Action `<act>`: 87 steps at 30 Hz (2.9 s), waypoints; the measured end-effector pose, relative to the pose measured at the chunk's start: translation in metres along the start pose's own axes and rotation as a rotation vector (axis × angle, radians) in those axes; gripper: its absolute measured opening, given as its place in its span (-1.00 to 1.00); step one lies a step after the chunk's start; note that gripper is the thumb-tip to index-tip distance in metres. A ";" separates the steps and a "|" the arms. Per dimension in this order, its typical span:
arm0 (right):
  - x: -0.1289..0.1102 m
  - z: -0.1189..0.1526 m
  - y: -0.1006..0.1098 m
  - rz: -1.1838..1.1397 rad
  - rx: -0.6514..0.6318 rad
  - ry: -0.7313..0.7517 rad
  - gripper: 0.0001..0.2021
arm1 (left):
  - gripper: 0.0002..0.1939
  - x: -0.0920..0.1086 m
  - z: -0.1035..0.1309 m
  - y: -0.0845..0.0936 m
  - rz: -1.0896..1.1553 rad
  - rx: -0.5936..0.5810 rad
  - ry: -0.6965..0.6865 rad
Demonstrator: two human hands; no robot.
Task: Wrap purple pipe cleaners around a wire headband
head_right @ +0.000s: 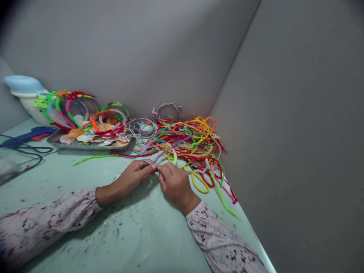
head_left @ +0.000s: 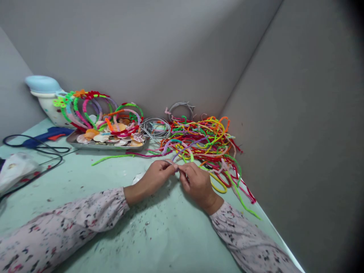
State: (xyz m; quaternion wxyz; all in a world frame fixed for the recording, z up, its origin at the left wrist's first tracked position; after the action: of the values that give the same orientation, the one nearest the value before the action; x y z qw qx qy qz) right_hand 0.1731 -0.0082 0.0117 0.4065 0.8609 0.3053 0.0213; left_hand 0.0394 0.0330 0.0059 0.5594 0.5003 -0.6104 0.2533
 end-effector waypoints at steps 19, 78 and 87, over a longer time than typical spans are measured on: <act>-0.007 0.000 0.000 0.145 0.008 0.098 -0.86 | -0.68 -0.019 0.002 -0.004 0.218 -0.027 0.195; -0.006 -0.001 0.001 0.124 -0.039 0.103 -0.76 | -0.77 -0.017 0.002 -0.006 0.492 -0.063 0.368; 0.016 -0.004 0.003 -0.130 0.038 -0.158 -0.77 | -0.82 -0.006 -0.005 0.012 -0.004 0.070 0.073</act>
State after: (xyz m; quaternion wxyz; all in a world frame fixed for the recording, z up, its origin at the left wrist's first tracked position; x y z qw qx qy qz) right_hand 0.1867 0.0019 0.0129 0.4133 0.8458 0.3279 -0.0791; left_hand 0.0297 0.0437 0.0042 0.5641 0.5111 -0.5793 0.2914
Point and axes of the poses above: each hand's wrist, its own z-axis away from the middle knuckle, its own y-axis out of the back of the hand, x = y × z, the point moved 5 cm from there along -z, towards the middle knuckle, and after that the axes turned 8 degrees about -y, right-handed, at the moved point
